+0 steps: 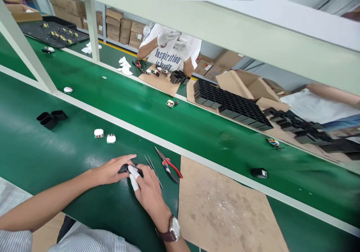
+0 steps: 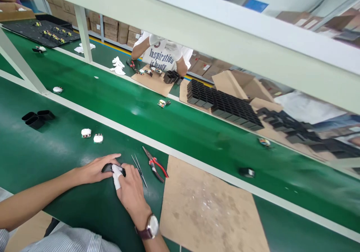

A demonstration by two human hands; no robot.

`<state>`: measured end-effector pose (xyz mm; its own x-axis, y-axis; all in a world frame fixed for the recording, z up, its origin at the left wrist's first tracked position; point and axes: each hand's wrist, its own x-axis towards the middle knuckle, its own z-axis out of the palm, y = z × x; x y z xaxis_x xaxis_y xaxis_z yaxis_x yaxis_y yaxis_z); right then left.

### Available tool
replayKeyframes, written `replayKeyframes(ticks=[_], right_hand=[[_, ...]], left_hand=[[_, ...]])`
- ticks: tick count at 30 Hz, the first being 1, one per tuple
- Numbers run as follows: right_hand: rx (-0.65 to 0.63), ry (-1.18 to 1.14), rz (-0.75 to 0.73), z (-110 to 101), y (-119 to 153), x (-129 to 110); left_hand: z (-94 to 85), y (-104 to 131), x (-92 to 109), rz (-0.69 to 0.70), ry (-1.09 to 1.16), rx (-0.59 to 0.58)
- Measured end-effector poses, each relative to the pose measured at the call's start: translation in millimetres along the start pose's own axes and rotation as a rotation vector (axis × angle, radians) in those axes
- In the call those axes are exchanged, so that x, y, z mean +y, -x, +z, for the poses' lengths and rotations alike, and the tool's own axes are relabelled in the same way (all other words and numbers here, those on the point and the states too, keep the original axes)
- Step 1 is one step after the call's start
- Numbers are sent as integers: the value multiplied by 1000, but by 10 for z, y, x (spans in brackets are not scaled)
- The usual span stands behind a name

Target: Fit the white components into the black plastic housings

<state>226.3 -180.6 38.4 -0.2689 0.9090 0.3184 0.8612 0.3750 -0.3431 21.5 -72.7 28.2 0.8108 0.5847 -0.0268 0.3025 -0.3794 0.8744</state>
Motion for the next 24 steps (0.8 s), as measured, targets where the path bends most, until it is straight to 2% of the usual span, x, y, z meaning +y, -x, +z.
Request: replayKeyframes(ticks=[3,6,9,12,17,21,24], right_hand=[[94,-96,47,-58,86,92],[224,11,189,-52,218,266],[241,181,243,26,304,439],[226,203,217,79,299,504],[254,98,183,-96,230,270],[155,69,153,-293,252,17],[99,134,113,-335,257,-54]], left_hand=[[17,13,-11,-12,-4,13],[25,20,-5,-22,-30,7],[23,29,12,-20,-60,0],[17,49,20,3,-88,16],[16,79,-16,41,-119,52],[25,70,-38,71,-144,62],[33,60,-45,99,-156,75]])
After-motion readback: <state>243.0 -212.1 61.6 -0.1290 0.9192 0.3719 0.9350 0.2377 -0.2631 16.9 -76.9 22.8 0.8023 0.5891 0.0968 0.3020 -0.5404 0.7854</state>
